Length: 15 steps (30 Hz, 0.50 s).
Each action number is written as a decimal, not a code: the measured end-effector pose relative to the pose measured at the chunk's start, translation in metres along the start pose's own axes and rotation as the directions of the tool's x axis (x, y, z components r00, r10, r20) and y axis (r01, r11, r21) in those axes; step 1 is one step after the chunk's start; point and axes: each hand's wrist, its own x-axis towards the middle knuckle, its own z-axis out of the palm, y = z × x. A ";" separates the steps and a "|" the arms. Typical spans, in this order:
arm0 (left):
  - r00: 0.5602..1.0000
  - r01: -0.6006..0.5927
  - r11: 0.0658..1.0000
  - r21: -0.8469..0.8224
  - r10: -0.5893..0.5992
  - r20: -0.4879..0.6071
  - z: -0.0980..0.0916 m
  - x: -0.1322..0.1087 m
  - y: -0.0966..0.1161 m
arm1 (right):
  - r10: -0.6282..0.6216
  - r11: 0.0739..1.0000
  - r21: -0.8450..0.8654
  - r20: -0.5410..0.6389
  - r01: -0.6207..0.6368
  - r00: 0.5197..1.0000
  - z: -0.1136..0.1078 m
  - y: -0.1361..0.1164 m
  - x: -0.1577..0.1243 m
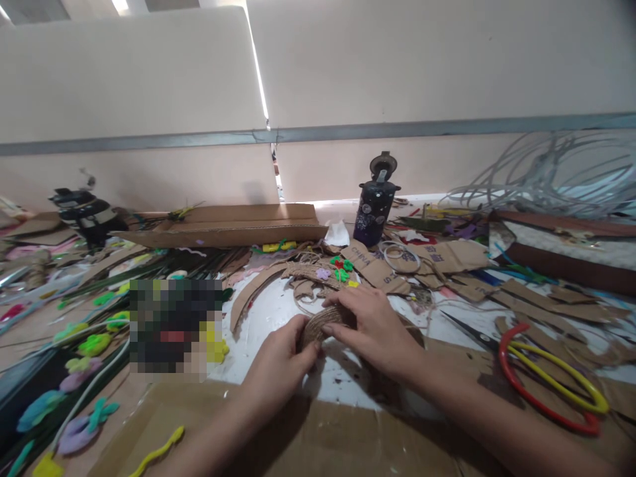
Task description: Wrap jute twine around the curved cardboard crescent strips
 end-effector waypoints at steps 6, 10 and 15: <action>0.987 -0.142 0.934 0.328 0.159 -0.025 -0.002 -0.001 0.000 | -0.003 0.999 -0.037 -0.004 0.003 1.000 0.002 -0.001 -0.001; 0.992 -0.121 0.933 0.340 0.123 0.013 -0.002 -0.001 -0.001 | -0.021 0.999 -0.037 -0.012 0.020 1.000 0.003 0.000 -0.002; 0.996 -0.091 0.977 0.195 0.092 0.006 -0.001 -0.001 -0.004 | -0.005 0.999 -0.039 -0.003 0.005 1.000 0.004 0.001 -0.002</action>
